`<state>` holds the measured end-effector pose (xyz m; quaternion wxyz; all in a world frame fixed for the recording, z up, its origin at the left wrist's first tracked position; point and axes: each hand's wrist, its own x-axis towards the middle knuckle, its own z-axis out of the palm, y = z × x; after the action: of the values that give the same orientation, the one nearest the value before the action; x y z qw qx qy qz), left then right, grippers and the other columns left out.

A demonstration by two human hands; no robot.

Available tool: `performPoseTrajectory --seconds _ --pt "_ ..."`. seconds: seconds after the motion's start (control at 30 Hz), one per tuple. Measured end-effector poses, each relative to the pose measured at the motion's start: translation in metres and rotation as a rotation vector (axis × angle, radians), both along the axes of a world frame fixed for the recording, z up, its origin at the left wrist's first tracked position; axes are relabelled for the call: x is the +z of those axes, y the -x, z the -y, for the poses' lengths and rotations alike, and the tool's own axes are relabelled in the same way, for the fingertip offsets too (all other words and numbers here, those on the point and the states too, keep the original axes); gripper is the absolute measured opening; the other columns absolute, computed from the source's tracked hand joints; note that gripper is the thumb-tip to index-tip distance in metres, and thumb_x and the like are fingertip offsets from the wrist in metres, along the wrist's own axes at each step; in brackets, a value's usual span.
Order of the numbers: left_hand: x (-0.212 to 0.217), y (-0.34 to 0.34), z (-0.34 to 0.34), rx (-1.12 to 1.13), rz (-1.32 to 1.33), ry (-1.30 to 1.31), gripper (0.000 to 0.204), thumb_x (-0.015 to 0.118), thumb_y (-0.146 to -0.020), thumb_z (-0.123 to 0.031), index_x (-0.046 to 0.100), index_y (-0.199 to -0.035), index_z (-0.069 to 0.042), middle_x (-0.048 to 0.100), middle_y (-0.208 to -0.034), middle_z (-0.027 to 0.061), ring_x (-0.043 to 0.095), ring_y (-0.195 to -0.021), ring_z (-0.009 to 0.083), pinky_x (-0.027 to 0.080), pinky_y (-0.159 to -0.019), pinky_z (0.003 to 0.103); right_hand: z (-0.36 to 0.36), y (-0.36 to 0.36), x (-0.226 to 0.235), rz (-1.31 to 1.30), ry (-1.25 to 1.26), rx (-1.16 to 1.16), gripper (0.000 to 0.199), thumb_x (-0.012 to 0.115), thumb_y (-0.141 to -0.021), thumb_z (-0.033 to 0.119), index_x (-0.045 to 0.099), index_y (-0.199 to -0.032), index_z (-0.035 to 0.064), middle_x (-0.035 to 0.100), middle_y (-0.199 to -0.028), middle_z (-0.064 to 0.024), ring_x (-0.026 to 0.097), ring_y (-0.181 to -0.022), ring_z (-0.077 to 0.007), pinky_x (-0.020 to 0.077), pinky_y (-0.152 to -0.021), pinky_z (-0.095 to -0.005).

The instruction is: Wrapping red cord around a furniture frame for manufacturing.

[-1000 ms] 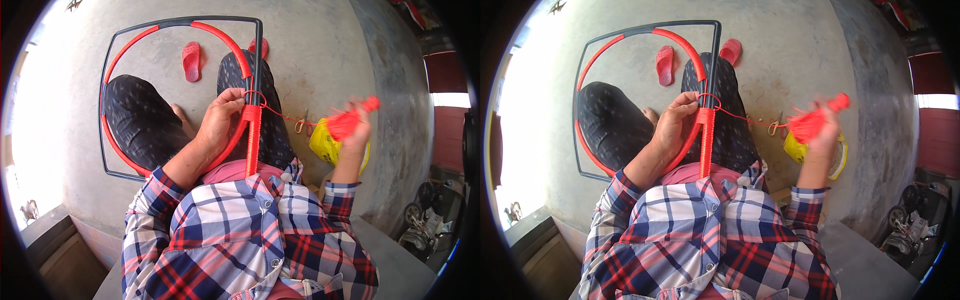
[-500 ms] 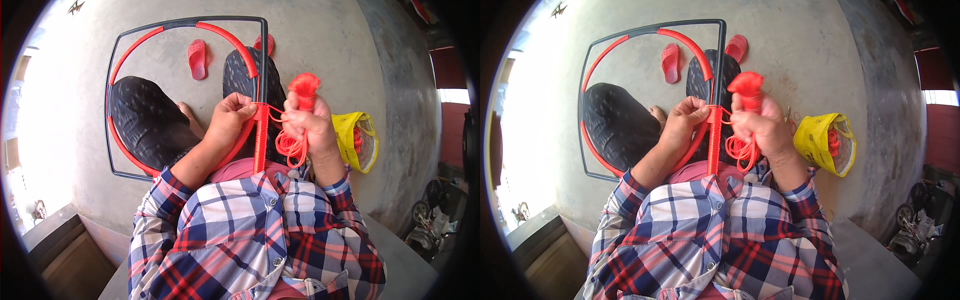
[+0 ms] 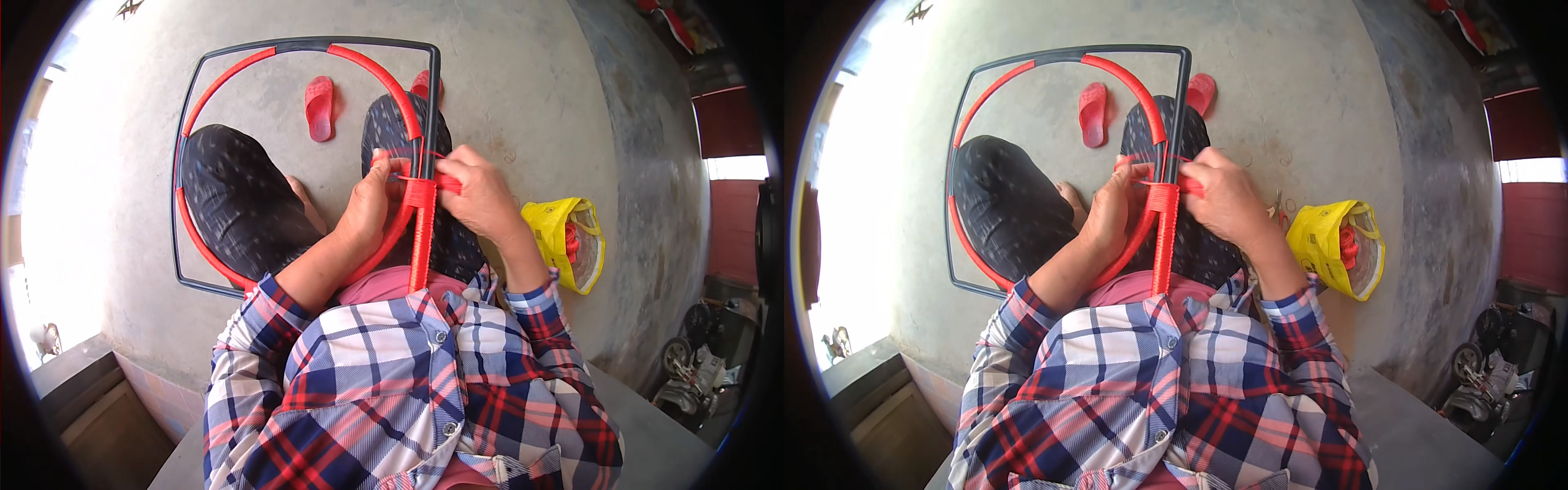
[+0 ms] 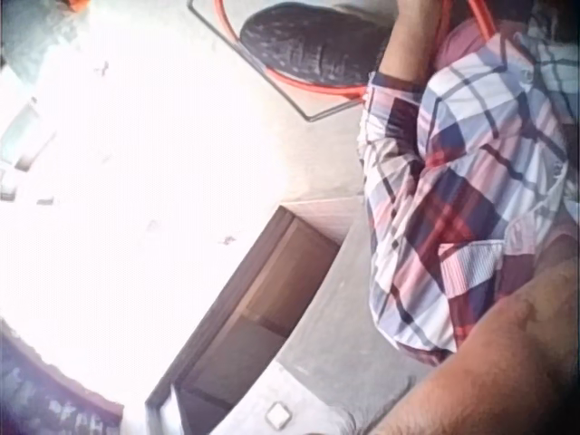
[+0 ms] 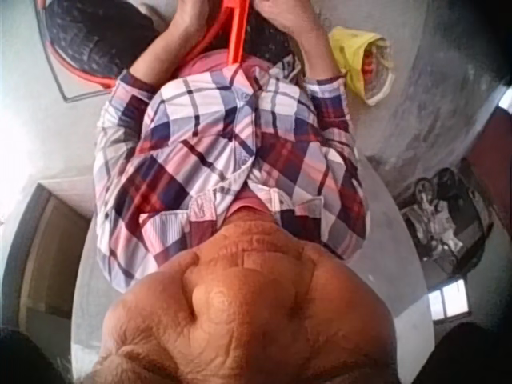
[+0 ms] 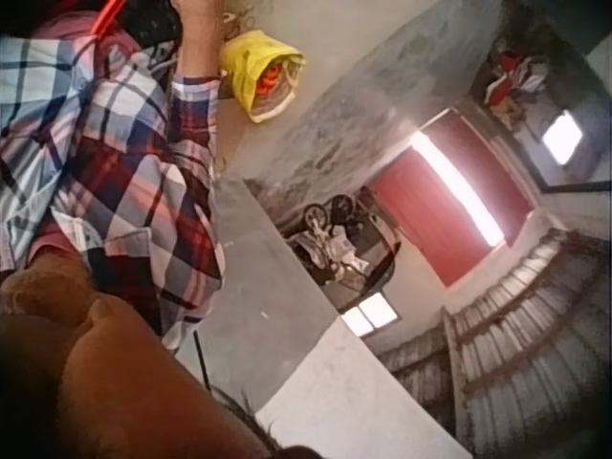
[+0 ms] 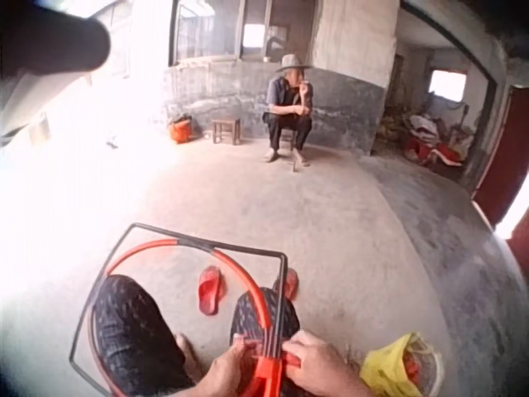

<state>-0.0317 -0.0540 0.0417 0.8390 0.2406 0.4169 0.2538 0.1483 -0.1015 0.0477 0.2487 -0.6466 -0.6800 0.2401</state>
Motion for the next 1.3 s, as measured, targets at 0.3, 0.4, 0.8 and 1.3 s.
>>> performPoseTrajectory --seconds 0.3,0.4,0.8,1.3 --pt "-0.017 0.005 0.009 0.212 -0.265 -0.679 0.023 0.041 -0.101 -0.018 0.058 -0.106 -0.003 0.057 -0.091 0.0087 0.057 -0.083 0.0191 0.046 -0.078 0.031 -0.003 0.009 -0.003 -0.389 -0.317 -0.177 0.032 0.066 -0.08 -0.003 0.065 -0.112 0.0009 0.062 -0.104 -0.0087 0.062 -0.071 -0.0101 0.0506 -0.064 -0.0229" --pt "-0.011 0.008 0.012 0.174 -0.349 -1.146 0.021 0.044 -0.099 -0.015 0.058 -0.107 -0.001 0.055 -0.092 0.0115 0.056 -0.082 0.0214 0.045 -0.076 0.031 -0.01 0.033 0.005 -0.297 -0.256 -0.025 0.041 0.068 -0.075 -0.005 0.065 -0.114 0.0058 0.057 -0.116 -0.0073 0.061 -0.085 -0.0088 0.0494 -0.075 -0.0226" --pt "-0.011 0.009 -0.003 0.046 -0.086 -0.425 0.027 0.043 -0.099 -0.026 0.053 -0.112 -0.004 0.047 -0.076 -0.0022 0.039 -0.06 0.0068 0.033 -0.058 0.02 0.037 -0.12 0.007 -1.679 -0.408 -0.455 0.026 0.056 -0.092 0.023 0.056 -0.111 0.006 0.061 -0.112 -0.0122 0.059 -0.094 -0.0229 0.0488 -0.088 -0.0417" --pt "-0.014 -0.004 -0.007 0.001 0.168 -0.056 0.01 0.042 -0.089 -0.006 0.051 -0.09 -0.004 0.059 -0.086 0.0065 0.058 -0.079 0.0164 0.049 -0.077 0.03 0.025 -0.015 -0.018 -1.071 0.322 -0.437 0.019 0.063 -0.089 0.023 0.054 -0.077 0.0107 0.053 -0.055 -0.0003 0.047 -0.045 -0.0084 0.0374 -0.044 -0.0215"
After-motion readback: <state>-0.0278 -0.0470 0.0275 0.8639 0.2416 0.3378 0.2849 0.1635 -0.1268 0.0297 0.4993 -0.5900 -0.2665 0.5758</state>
